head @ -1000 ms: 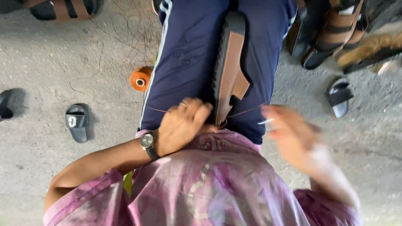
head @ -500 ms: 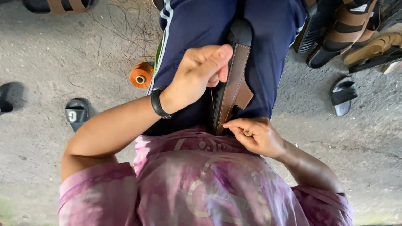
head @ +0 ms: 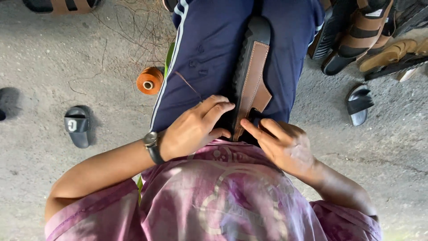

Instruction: Hand-sewing a leather upper strap to a rubber shoe sole using a needle and thick thread.

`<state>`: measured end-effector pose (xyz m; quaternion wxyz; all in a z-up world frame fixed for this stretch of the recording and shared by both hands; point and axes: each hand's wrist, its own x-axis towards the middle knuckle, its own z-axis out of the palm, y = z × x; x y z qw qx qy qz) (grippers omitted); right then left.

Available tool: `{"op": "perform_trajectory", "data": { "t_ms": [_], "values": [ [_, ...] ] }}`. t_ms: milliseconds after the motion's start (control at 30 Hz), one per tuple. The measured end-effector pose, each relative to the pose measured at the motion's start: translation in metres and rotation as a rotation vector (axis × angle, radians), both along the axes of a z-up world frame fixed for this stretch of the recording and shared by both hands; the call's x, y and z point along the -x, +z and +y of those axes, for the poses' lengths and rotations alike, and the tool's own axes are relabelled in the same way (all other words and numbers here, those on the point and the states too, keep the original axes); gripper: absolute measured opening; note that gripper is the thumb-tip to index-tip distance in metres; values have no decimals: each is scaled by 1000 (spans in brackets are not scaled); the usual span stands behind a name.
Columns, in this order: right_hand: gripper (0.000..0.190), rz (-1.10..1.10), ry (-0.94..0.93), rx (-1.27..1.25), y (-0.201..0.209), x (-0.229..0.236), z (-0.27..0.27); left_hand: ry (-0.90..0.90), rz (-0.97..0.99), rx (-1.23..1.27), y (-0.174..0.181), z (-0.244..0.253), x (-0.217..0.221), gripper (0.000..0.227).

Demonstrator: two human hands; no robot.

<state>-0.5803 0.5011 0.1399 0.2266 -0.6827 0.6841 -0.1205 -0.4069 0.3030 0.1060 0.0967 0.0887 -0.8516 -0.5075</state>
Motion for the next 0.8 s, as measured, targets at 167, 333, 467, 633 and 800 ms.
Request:
{"op": "perform_trajectory", "data": {
  "t_ms": [167,333,467,633,800],
  "values": [
    [41,116,-47,-8,6,-1,-4,-2,-25,46,-13,7,1,59],
    [47,276,-13,-56,15,-5,-5,8,29,70,-22,10,4,58],
    [40,253,-18,24,-7,-16,7,25,79,73,-34,15,7,54],
    [27,20,-197,144,-60,-33,20,54,69,191,-32,17,3,57],
    [35,-145,-277,150,-45,-26,15,31,28,115,-6,9,-19,26]
  ]
}}
